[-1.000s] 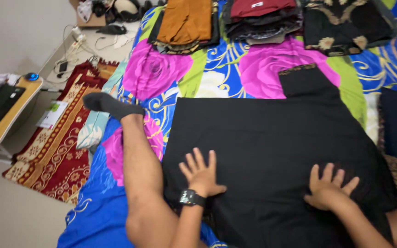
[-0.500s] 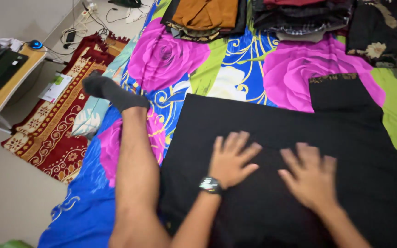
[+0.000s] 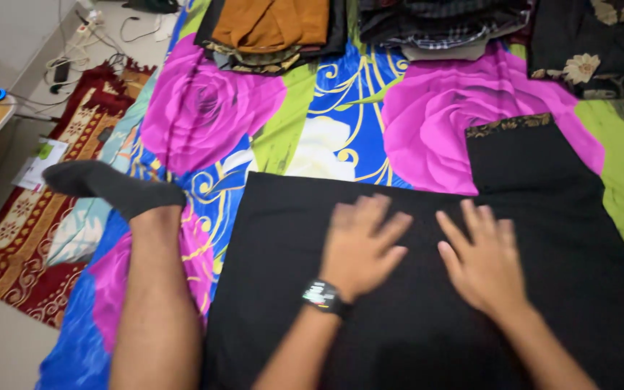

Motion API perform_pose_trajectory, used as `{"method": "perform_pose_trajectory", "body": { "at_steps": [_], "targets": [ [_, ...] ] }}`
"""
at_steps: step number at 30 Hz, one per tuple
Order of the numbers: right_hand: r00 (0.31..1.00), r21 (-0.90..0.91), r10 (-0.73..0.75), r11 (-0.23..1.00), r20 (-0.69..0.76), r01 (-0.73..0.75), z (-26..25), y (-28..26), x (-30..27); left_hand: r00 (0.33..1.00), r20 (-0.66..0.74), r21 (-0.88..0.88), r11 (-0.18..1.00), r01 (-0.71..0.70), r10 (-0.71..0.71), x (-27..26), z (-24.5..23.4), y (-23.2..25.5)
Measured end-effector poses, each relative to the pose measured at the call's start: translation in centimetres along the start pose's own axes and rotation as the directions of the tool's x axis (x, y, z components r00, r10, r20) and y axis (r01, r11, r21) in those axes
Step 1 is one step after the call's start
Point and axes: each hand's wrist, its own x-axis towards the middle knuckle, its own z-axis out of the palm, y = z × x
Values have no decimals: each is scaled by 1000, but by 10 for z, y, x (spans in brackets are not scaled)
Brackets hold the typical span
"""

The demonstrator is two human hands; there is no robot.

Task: Folding various items of clothing including shirts and pants on a bed.

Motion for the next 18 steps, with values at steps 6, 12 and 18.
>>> {"method": "perform_pose_trajectory", "body": {
  "at_steps": [6,12,18],
  "targets": [
    [960,-198,280,941,2,-274,-1,122,-26,906,56,234,887,397,-420,-21,-40,-141],
    [923,-270,381,884,-54,-381,6,16,26,907,-82,487,778,398,-413,35,-21,-53],
    [1000,20,-2,1000,4,2,21,-14,38,999,36,-100,994,-34,38,37,26,-13]
  ]
}}
